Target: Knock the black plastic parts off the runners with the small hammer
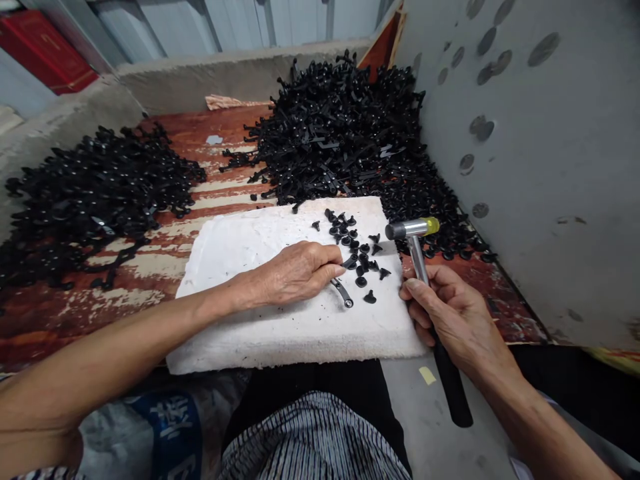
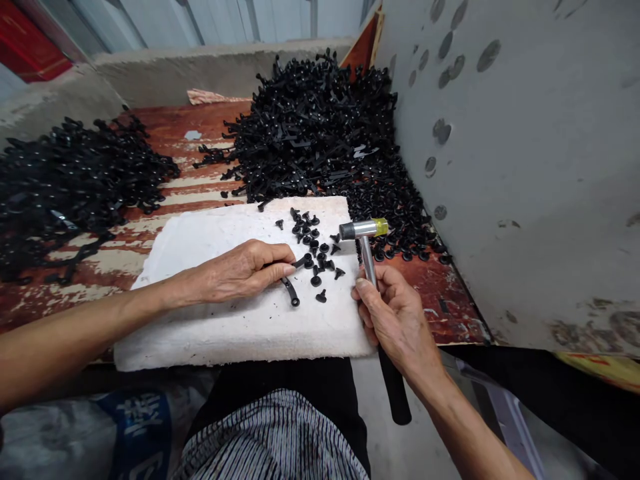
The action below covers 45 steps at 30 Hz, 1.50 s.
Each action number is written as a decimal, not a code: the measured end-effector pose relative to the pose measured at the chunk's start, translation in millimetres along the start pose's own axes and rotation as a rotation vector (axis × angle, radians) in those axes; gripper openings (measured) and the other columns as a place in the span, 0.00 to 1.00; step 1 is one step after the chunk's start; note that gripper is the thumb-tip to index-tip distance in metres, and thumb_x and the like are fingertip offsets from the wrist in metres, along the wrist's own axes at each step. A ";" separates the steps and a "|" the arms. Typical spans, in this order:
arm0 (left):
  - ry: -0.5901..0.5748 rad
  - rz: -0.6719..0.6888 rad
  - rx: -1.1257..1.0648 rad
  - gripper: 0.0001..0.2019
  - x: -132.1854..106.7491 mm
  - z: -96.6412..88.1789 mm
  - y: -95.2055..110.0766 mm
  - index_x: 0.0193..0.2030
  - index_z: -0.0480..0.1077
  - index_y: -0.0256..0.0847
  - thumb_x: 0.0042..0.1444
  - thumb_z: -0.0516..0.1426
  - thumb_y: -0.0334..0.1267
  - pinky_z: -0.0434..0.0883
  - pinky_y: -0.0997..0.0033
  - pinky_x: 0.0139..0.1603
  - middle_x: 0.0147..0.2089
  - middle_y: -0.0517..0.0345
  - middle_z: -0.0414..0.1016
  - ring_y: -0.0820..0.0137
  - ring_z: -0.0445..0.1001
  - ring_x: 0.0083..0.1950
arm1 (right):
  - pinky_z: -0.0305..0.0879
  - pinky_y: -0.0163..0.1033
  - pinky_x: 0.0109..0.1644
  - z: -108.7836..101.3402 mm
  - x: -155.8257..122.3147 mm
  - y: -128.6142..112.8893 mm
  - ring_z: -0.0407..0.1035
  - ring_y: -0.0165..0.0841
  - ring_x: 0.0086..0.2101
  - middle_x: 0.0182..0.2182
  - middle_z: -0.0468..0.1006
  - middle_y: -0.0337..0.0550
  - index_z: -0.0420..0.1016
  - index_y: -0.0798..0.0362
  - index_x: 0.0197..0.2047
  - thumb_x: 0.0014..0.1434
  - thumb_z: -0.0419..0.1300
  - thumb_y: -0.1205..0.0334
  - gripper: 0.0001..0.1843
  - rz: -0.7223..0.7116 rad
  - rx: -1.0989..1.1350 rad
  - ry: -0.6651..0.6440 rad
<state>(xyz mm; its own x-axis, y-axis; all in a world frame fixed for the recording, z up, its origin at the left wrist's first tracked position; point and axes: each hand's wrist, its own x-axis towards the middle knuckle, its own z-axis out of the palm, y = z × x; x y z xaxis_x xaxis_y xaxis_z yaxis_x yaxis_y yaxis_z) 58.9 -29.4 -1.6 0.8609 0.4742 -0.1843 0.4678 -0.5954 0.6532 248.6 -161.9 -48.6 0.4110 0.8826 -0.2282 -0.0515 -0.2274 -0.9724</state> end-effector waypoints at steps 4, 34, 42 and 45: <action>0.011 0.006 0.033 0.11 0.8 1.3 -1.6 0.30 0.64 0.39 0.63 0.47 0.37 0.54 0.75 0.28 0.24 0.66 0.56 0.76 0.55 0.25 | 0.50 0.28 0.10 -0.8 0.1 2.2 0.53 0.21 0.14 0.25 0.68 0.33 0.67 0.52 0.41 0.52 0.64 0.49 0.19 0.000 0.004 0.002; -0.018 -0.036 0.190 0.11 4.6 -3.4 10.0 0.26 0.59 0.40 0.61 0.49 0.34 0.50 0.73 0.26 0.20 0.68 0.52 0.78 0.52 0.22 | 0.50 0.28 0.11 -4.3 0.1 8.9 0.53 0.21 0.14 0.24 0.68 0.33 0.67 0.52 0.42 0.56 0.61 0.49 0.17 -0.069 -0.029 -0.027; -0.014 -0.056 0.208 0.12 5.4 -1.6 7.6 0.25 0.58 0.40 0.61 0.49 0.34 0.49 0.72 0.26 0.19 0.68 0.52 0.77 0.52 0.21 | 0.76 0.40 0.40 -7.6 -12.4 -7.6 0.76 0.35 0.37 0.41 0.79 0.50 0.69 0.56 0.59 0.66 0.52 0.60 0.21 -0.493 -0.554 -0.047; -0.012 -0.052 0.193 0.12 6.3 -1.2 6.8 0.25 0.59 0.40 0.61 0.49 0.36 0.50 0.73 0.26 0.19 0.67 0.53 0.77 0.53 0.21 | 0.71 0.44 0.56 -7.3 -19.8 -13.1 0.72 0.39 0.52 0.57 0.74 0.51 0.62 0.51 0.67 0.65 0.52 0.69 0.27 -0.823 -0.714 0.020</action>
<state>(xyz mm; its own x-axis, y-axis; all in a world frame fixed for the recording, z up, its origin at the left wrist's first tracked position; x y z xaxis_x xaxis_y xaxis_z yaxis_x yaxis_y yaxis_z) 67.3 -29.6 2.5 0.8362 0.5009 -0.2235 0.5406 -0.6837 0.4902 247.8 -179.4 -31.0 0.0925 0.8684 0.4872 0.7844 0.2379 -0.5729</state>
